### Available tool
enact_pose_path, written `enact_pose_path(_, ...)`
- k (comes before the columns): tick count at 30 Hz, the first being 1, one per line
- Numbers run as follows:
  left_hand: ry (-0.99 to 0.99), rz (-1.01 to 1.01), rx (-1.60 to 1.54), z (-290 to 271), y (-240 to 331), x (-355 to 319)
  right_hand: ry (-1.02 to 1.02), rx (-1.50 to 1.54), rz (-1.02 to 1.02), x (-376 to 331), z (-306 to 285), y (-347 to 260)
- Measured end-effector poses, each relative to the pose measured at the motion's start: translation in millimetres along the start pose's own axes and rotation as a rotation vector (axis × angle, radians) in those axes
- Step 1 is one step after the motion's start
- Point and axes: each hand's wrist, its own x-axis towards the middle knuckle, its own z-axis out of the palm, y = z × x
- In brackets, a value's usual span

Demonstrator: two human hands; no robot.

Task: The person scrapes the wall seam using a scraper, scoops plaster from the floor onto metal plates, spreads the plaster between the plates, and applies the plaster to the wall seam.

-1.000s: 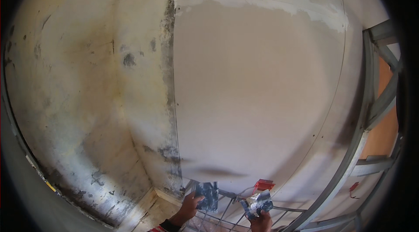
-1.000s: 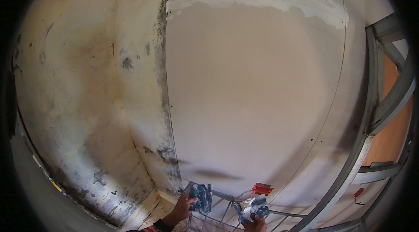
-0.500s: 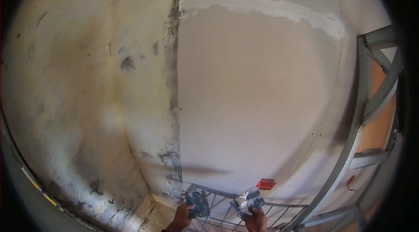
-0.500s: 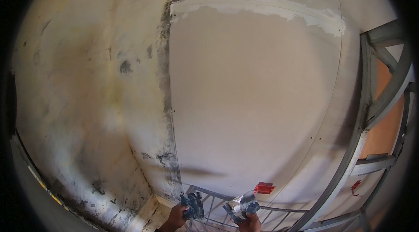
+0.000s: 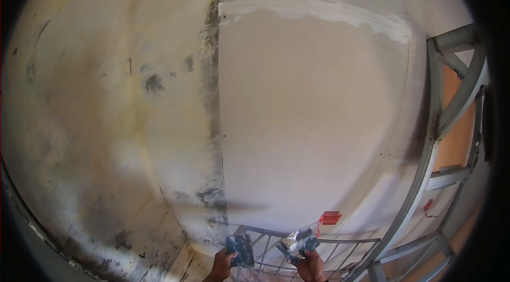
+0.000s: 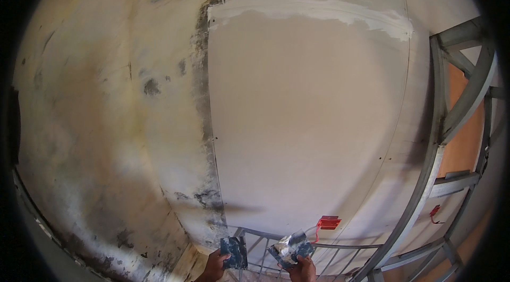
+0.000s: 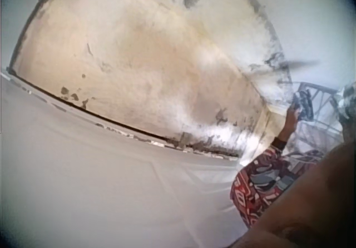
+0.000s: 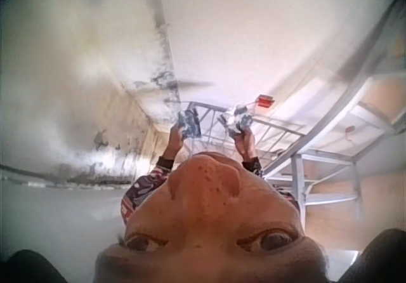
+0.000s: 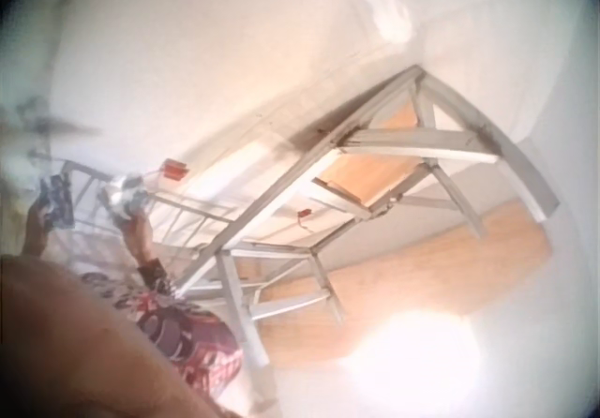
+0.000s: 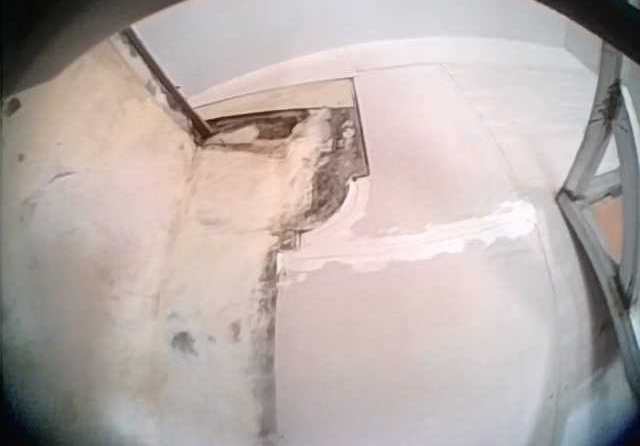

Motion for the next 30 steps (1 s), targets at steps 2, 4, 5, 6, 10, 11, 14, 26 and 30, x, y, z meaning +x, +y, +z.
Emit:
enact_pose_path(2, -0.023, 0.033, 0.167, -21.7, -9.8, 11.5, 0.027, -0.026, 0.01, -5.3, 9.5, 2.9)
enact_pose_path(4, -0.051, 0.065, 0.334, -30.9, -12.9, 15.1, 0.055, -0.053, 0.017, -7.9, 24.3, 5.7)
enact_pose_path(5, -0.035, 0.023, 0.238, -33.2, -16.6, 15.8, 0.068, -0.061, 0.021, -7.7, 27.2, 8.0)
enact_pose_path(6, -0.018, -0.02, 0.142, -35.0, -18.3, 15.4, 0.081, -0.07, 0.027, -8.0, 30.0, 10.1)
enact_pose_path(10, 0.034, -0.019, 0.297, -53.1, -26.8, 18.8, 0.09, -0.102, 0.038, -7.9, 38.9, 17.3)
enact_pose_path(11, 0.056, -0.044, 0.251, -55.0, -28.0, 19.3, 0.085, -0.064, 0.054, -4.6, 34.1, 20.0)
enact_pose_path(14, 0.084, -0.065, 0.207, -52.7, -24.0, 15.9, 0.064, -0.012, 0.067, 0.7, 21.0, 24.5)
enact_pose_path(26, 0.075, -0.003, 0.352, -52.8, -24.2, 10.8, 0.059, -0.084, 0.028, -5.4, 43.2, 19.6)
enact_pose_path(30, 0.071, 0.126, 0.549, -65.5, -51.6, 18.8, 0.011, -0.118, 0.005, -9.3, 57.3, 14.7)
